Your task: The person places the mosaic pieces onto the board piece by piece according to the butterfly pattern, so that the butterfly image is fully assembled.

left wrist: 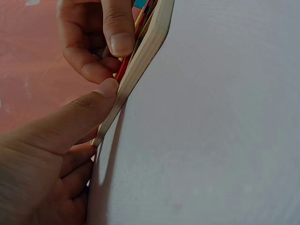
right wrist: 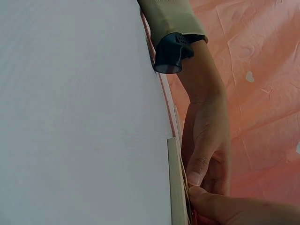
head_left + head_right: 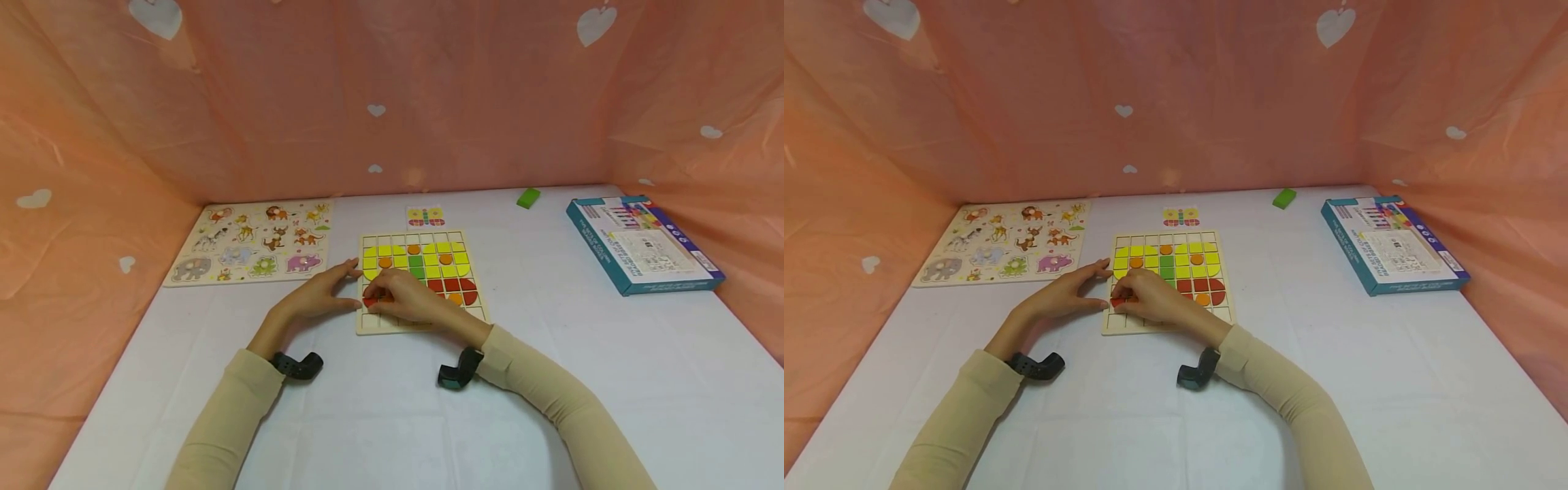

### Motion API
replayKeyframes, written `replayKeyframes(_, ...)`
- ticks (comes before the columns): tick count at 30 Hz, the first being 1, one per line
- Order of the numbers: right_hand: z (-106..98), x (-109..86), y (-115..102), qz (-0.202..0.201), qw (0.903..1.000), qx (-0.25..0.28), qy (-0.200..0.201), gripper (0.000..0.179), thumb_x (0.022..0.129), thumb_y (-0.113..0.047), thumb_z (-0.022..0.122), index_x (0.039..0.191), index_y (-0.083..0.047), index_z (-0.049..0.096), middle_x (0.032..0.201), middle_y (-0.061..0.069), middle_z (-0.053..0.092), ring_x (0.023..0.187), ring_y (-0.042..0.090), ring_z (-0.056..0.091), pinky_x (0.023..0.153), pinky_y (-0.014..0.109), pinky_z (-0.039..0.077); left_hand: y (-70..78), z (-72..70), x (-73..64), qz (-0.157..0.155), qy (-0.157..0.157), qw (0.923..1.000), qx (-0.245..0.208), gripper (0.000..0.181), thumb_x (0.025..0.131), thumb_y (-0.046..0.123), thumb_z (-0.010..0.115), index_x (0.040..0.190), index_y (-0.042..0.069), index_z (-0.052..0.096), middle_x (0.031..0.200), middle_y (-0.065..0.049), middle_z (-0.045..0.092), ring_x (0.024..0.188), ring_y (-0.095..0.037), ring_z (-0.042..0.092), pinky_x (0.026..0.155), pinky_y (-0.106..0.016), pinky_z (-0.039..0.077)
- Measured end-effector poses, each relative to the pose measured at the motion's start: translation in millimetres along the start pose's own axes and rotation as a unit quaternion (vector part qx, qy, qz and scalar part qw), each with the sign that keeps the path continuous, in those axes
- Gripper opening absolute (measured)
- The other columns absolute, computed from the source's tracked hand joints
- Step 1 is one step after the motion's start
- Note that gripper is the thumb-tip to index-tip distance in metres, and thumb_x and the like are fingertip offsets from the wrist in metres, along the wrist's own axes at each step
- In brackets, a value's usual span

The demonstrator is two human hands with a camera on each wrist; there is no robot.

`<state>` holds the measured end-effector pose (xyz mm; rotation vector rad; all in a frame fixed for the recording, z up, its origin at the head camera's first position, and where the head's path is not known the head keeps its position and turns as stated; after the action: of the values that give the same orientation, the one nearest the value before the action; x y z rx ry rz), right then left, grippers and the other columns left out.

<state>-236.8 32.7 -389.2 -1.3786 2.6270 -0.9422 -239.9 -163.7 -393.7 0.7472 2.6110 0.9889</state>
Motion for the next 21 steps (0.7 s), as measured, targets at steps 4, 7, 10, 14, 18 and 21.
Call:
replayKeyframes(4,0,1.1,0,0.003,1.0,0.003,-0.001,0.022,0.083,-0.02,0.072,0.101,-0.008,0.069,0.094,-0.001,0.068,0.084,0.01,0.053,0.076,0.024,0.044,0.0,-0.4,0.2,0.001,0.0,1.0,-0.002,0.078,0.083,0.036,0.07,0.144,0.007,0.033,0.148,-0.006,0.035,0.142,-0.025,0.015,0.114,-0.047,0.015)
replayKeyframes(7,0,1.0,-1,0.003,1.0,0.005,-0.002,0.022,0.083,-0.02,0.072,0.101,-0.007,0.069,0.093,-0.001,0.068,0.084,0.01,0.052,0.076,0.023,0.044,-0.4,0.1,-0.1,0.004,0.001,1.0,-0.006,0.08,0.083,0.035,0.07,0.145,0.006,0.03,0.147,-0.006,0.038,0.142,-0.024,0.015,0.114,-0.047,0.014)
replayKeyframes(10,-2,-0.7,0,0.011,0.9998,0.018,-0.002,0.022,0.084,-0.022,0.071,0.101,-0.008,0.068,0.091,-0.003,0.066,0.081,0.01,0.052,0.072,0.022,0.044,-0.9,1.3,-0.4,0.009,-0.003,0.9999,-0.007,0.078,0.083,0.035,0.07,0.145,0.005,0.032,0.149,-0.006,0.033,0.142,-0.024,0.014,0.114,-0.047,0.014)
replayKeyframes(14,-18,-3.9,3,0.028,0.9989,0.027,0.028,0.024,0.086,-0.024,0.068,0.103,-0.007,0.067,0.092,0.0,0.064,0.082,0.012,0.051,0.071,0.023,0.044,-0.5,1.5,0.2,0.0,-0.003,1.0,-0.008,0.077,0.083,0.037,0.07,0.144,0.008,0.033,0.151,-0.005,0.03,0.142,-0.024,0.014,0.114,-0.047,0.015)
replayKeyframes(18,-45,-12.9,14,0.042,0.9961,0.006,0.078,0.028,0.087,-0.023,0.067,0.107,-0.003,0.065,0.099,0.008,0.063,0.086,0.018,0.053,0.075,0.031,0.047,0.9,0.0,0.9,-0.012,0.0,0.9999,0.004,0.072,0.082,0.038,0.071,0.141,0.011,0.04,0.152,-0.005,0.028,0.142,-0.024,0.016,0.114,-0.046,0.016)
replayKeyframes(21,-67,-28.2,25,0.06,0.9921,-0.021,0.108,0.03,0.087,-0.021,0.067,0.108,-0.001,0.064,0.103,0.012,0.062,0.091,0.024,0.054,0.079,0.037,0.048,5.2,-3.4,-1.3,-0.011,-0.002,0.9996,0.028,0.068,0.081,0.036,0.072,0.137,0.01,0.044,0.15,-0.009,0.031,0.14,-0.027,0.023,0.113,-0.045,0.02)
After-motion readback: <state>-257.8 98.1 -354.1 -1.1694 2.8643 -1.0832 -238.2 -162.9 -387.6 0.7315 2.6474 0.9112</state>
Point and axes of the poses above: each hand's wrist, its own x-axis towards the middle knuckle, its own z-axis out of the palm, y = z × x, the point moved 2 cm from there along x, towards the middle knuckle
